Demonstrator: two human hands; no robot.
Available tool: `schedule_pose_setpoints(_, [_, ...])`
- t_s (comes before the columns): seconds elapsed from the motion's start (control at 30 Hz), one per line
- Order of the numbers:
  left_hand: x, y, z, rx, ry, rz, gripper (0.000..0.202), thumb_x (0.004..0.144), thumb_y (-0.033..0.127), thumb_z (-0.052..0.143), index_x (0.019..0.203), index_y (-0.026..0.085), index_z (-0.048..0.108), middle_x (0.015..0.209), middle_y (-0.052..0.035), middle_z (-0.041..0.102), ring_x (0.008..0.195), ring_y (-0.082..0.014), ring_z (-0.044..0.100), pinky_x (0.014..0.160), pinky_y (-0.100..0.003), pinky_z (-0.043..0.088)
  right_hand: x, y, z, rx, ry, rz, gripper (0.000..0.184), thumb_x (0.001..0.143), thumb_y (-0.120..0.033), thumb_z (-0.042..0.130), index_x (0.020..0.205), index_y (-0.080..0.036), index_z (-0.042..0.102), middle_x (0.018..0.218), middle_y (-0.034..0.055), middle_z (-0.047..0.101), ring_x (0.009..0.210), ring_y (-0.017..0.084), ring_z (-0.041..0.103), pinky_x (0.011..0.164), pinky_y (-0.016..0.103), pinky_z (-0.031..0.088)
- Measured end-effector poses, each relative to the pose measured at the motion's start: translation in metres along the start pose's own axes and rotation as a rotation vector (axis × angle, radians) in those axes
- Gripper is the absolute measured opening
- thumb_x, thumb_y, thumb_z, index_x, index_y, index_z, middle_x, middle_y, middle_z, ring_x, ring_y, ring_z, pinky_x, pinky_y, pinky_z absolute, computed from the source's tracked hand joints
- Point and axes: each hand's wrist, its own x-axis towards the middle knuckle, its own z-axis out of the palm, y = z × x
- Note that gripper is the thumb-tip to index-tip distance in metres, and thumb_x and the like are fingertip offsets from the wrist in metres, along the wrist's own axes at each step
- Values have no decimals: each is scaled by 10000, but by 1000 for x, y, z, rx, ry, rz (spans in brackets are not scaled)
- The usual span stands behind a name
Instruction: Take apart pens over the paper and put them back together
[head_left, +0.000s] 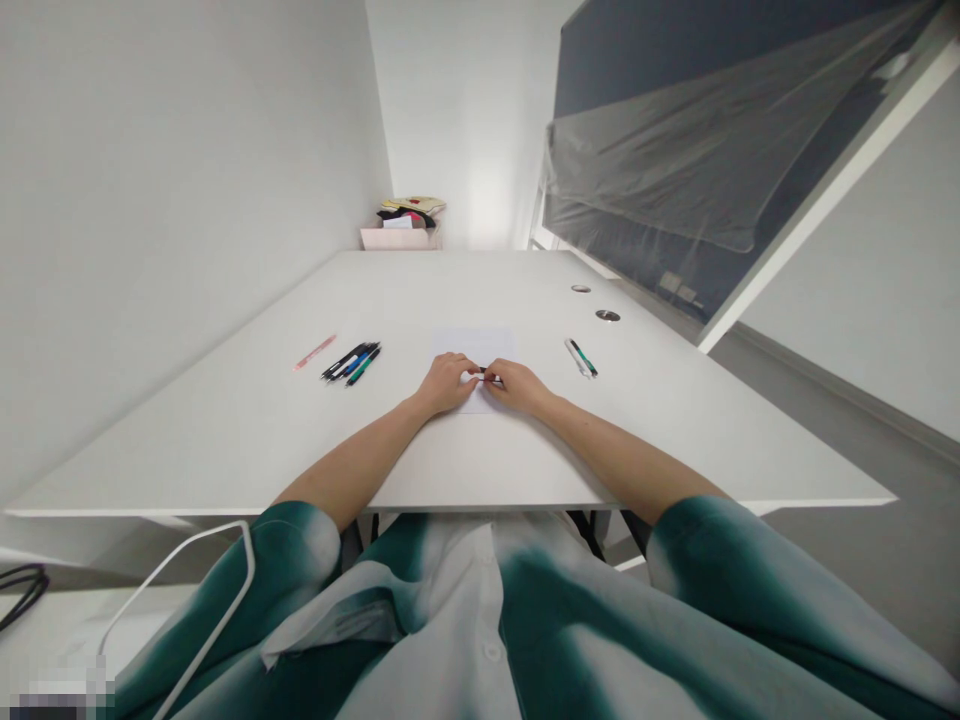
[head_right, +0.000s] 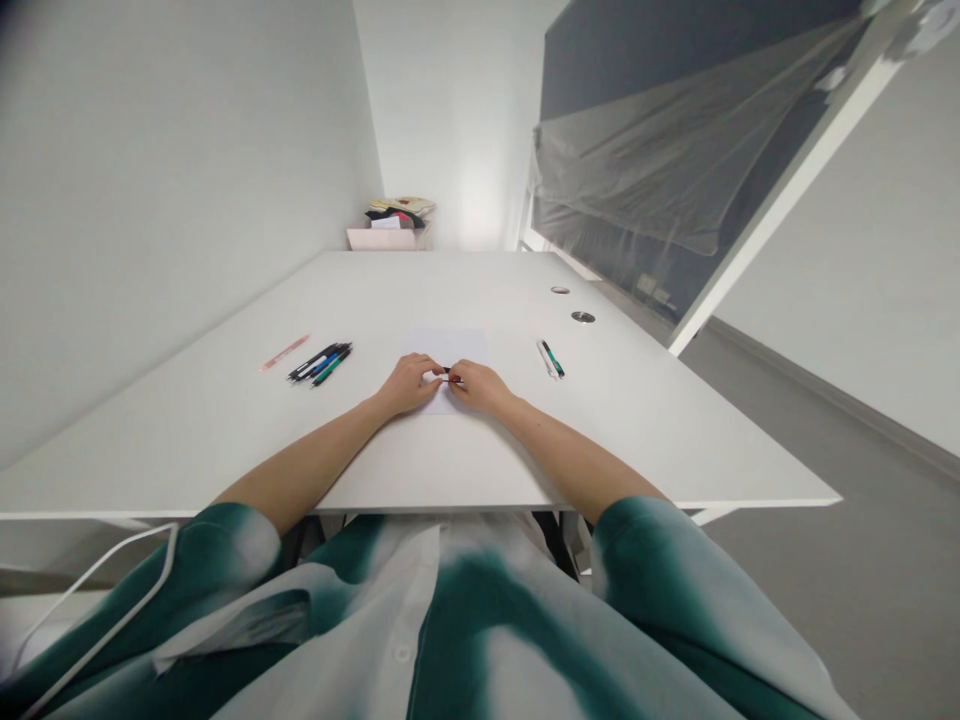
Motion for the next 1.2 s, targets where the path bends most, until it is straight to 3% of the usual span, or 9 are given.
schedule_pose_setpoints(0.2, [-4,-21,-9,108,-12,-155,323,757,247,597,1059,204,702,1110,-99,668,1071,-291,581,969,-451,442,-1,2,-2,16,-1,14,115,797,-158,579,876,-175,662,931,63,664,783,165,590,751,266,430])
schedule_pose_setpoints(0.33, [-4,-27,-11,149,-87,-201,292,789,288,574,1029,204,718,1019,-95,692,1005,-288,611,924,-440,464,0,3,-3,18,-8,12,116,797,-159,583,885,-168,658,934,68,658,779,163,584,749,263,424])
schedule_pose_setpoints(0.5, [-2,-26,-8,102,-126,-184,246,826,248,526,957,203,729,935,-75,729,927,-249,647,897,-403,486,0,3,-3,16,-4,10,112,805,-154,580,881,-169,662,937,68,655,785,164,587,755,267,426])
schedule_pose_setpoints(0.77, [-1,-22,-4,-252,-81,-196,215,780,249,578,941,185,705,912,-30,744,817,-178,668,843,-325,535,0,2,-4,25,12,13,106,811,-154,581,871,-178,665,920,57,651,750,152,579,733,257,422])
schedule_pose_setpoints(1.2, [0,-10,-2,-273,-69,-187,160,776,207,592,898,185,693,935,-27,742,872,-182,675,865,-316,525,0,1,-1,51,35,-16,117,815,-154,573,882,-167,668,934,66,642,777,157,584,751,265,423])
